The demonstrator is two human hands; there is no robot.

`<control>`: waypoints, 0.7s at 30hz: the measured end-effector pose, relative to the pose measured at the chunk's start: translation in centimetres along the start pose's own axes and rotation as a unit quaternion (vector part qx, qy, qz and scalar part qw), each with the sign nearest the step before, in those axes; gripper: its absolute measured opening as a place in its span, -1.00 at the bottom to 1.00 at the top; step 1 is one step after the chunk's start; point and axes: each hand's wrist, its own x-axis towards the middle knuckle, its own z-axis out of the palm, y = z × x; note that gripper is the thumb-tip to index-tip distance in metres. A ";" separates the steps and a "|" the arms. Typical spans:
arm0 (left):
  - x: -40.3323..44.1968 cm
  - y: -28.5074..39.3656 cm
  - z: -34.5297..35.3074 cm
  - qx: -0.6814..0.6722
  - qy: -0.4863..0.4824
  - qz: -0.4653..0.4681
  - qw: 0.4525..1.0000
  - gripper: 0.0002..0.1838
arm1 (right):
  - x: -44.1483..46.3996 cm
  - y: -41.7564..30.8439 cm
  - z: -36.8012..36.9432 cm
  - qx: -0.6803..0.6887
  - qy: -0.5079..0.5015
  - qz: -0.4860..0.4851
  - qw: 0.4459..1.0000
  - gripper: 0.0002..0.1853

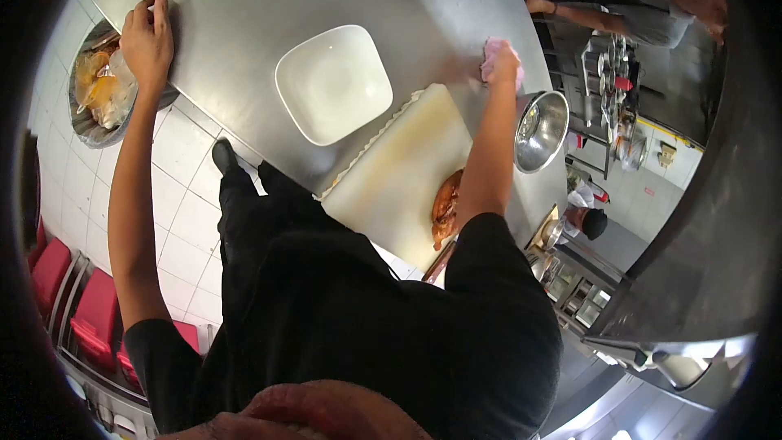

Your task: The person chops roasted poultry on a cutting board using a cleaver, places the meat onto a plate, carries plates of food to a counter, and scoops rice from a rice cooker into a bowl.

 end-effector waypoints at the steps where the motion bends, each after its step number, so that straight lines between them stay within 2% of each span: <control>1: 0.0 0.2 -0.1 0.005 -0.002 -0.003 1.000 -0.55 | 1.2 -0.6 -0.5 -0.005 0.023 0.071 0.997 -0.73; 4: 0.0 0.6 -0.4 0.007 -0.026 -0.028 0.999 -0.55 | 4.7 -1.9 -2.0 -0.064 -0.030 0.020 0.997 -0.83; 7: 0.0 0.8 -0.4 0.015 -0.013 -0.024 1.000 -0.55 | 11.4 -1.2 -1.6 -0.018 -0.055 -0.137 0.989 -0.79; 8: -0.1 0.9 -0.4 0.013 -0.011 -0.026 1.000 -0.55 | 11.4 -2.7 -0.9 0.018 -0.117 -0.168 0.979 -0.74; 9: -0.1 1.0 -0.4 0.009 -0.009 -0.027 1.000 -0.55 | 14.8 -2.7 -1.2 -0.067 -0.183 -0.216 0.957 -0.77; 10: -0.1 1.1 -0.4 0.003 -0.008 -0.027 1.000 -0.54 | 13.0 -4.3 1.4 0.003 -0.104 -0.209 0.972 -0.76; 11: -0.2 1.1 -0.4 0.005 -0.011 -0.024 1.000 -0.54 | 13.8 -4.3 1.7 -0.056 -0.153 -0.256 0.953 -0.64; 13: -0.1 1.0 -0.6 0.006 -0.014 -0.016 1.000 -0.54 | 11.6 -6.1 4.8 -0.129 -0.074 -0.306 0.940 -0.44; 14: -0.1 1.0 -0.5 0.008 -0.010 -0.016 1.000 -0.53 | 10.9 -6.6 5.3 -0.173 -0.091 -0.277 0.941 -0.35; 17: -0.1 0.9 -0.2 0.009 -0.001 -0.016 1.000 -0.53 | 7.1 -6.5 6.2 -0.144 -0.129 -0.277 0.941 -0.36; 18: -0.1 0.8 -0.2 0.011 -0.004 -0.018 1.000 -0.53 | 5.1 -6.9 5.9 -0.183 -0.129 -0.241 0.944 -0.35; 21: 0.0 0.6 -0.3 0.010 -0.007 -0.020 1.000 -0.53 | 0.6 -5.5 7.1 -0.318 -0.052 -0.380 0.867 -0.45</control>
